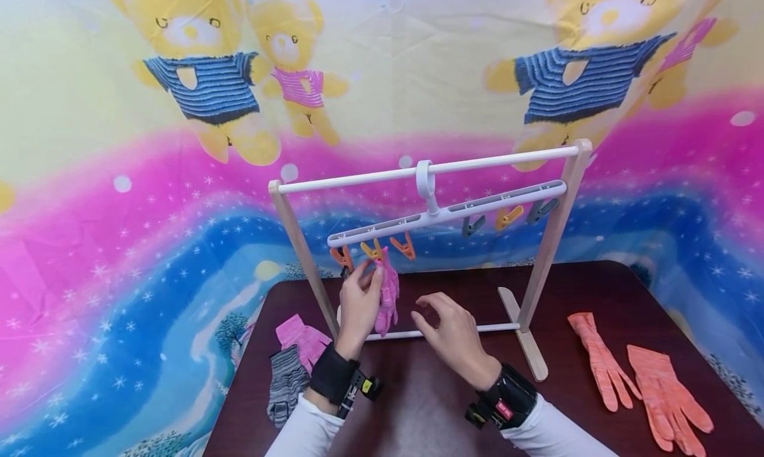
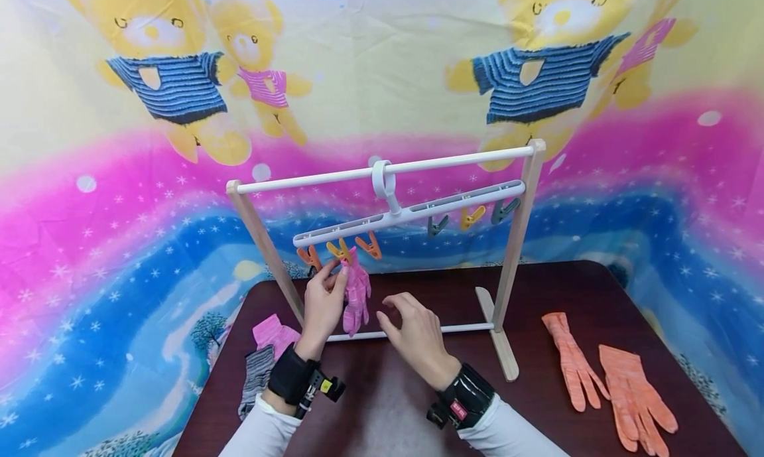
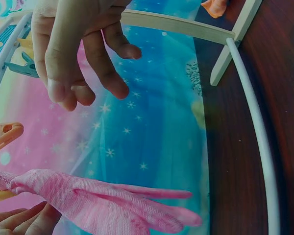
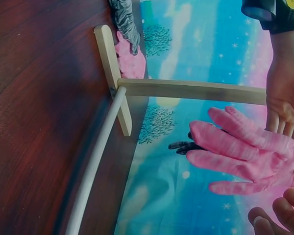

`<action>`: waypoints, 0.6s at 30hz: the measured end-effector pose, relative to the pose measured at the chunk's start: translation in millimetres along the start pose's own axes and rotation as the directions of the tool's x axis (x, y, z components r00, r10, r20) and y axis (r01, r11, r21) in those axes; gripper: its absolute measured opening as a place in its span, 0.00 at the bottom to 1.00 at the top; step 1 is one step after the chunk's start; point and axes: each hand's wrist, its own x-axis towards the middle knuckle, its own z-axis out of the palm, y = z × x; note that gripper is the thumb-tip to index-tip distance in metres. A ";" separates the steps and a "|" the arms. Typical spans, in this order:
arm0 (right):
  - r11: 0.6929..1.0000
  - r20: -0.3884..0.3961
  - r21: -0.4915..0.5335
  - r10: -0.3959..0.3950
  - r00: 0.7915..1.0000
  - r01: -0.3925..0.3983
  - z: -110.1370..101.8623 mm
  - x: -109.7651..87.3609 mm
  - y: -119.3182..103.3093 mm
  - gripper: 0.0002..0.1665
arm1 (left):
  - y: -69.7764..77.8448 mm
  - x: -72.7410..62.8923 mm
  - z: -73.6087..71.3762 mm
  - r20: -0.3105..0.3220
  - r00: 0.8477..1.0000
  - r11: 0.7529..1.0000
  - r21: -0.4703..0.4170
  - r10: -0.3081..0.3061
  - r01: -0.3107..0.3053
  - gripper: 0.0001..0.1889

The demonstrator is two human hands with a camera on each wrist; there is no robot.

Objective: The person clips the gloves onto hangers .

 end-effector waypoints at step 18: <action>0.999 0.019 -0.045 0.019 1.000 -0.018 0.1 -12.5 13.1 0.14 | -18.4 -13.6 -5.3 0.015 1.000 0.999 0.042 -0.007 0.006 0.27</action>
